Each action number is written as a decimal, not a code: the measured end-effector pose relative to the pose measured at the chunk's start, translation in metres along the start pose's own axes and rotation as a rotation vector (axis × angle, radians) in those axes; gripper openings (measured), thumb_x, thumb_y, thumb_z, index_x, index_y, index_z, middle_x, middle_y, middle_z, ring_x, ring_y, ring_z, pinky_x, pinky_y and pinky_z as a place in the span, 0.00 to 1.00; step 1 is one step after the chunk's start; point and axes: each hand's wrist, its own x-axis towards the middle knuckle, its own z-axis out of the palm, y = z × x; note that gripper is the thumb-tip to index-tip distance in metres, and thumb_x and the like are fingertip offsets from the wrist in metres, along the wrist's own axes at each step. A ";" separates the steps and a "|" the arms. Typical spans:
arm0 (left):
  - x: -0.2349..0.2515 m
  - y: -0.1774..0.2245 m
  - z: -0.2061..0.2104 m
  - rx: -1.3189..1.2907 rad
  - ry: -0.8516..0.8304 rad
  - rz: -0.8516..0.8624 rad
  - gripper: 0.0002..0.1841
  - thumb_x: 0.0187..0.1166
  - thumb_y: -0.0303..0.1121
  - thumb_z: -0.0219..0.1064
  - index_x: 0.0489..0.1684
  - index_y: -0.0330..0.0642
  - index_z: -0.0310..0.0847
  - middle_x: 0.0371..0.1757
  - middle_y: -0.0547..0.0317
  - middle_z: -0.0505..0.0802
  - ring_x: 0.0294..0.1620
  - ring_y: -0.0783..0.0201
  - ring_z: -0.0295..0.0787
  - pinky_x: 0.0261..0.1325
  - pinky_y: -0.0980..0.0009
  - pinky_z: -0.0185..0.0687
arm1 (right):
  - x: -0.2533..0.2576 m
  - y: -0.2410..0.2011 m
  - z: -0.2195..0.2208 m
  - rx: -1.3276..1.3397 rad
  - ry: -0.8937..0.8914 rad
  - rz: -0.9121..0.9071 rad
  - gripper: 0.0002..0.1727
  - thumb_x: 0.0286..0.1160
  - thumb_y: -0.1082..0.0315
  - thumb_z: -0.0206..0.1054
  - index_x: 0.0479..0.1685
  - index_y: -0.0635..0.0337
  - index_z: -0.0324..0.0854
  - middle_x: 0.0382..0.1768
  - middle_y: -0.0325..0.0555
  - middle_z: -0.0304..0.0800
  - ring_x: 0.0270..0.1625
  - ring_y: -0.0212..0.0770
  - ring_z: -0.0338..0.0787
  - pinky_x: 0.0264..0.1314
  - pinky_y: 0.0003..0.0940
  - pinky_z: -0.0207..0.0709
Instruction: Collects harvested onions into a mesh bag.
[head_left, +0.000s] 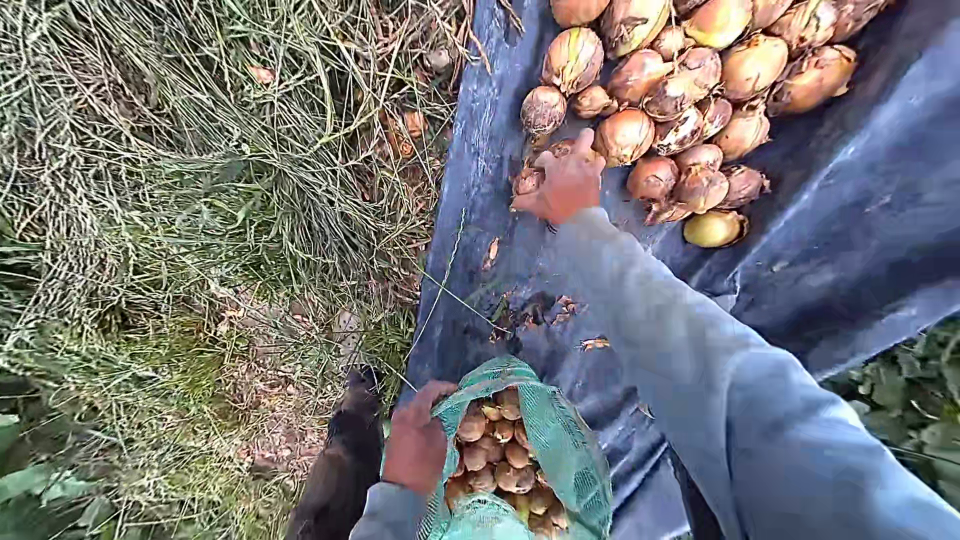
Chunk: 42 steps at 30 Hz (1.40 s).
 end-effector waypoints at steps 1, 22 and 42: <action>-0.001 -0.002 0.000 -0.003 0.004 0.005 0.23 0.71 0.14 0.56 0.61 0.43 0.88 0.57 0.55 0.96 0.60 0.61 0.93 0.69 0.57 0.86 | -0.029 0.008 -0.005 0.163 0.010 -0.019 0.47 0.37 0.38 0.89 0.68 0.49 0.85 0.87 0.76 0.54 0.78 0.80 0.70 0.67 0.75 0.75; -0.004 0.006 -0.006 -0.035 -0.049 0.078 0.23 0.70 0.12 0.59 0.60 0.39 0.90 0.54 0.47 0.96 0.56 0.49 0.95 0.65 0.44 0.87 | 0.097 -0.010 -0.065 -0.292 -0.016 -0.182 0.52 0.35 0.44 0.93 0.77 0.33 0.80 0.94 0.72 0.34 0.80 0.90 0.60 0.56 0.84 0.74; 0.003 0.005 0.004 -0.009 -0.016 0.095 0.20 0.72 0.14 0.58 0.60 0.34 0.88 0.54 0.42 0.95 0.57 0.45 0.94 0.66 0.40 0.84 | -0.270 0.081 -0.005 0.730 -1.081 -0.150 0.38 0.73 0.60 0.78 0.84 0.56 0.71 0.76 0.61 0.80 0.66 0.57 0.89 0.69 0.58 0.83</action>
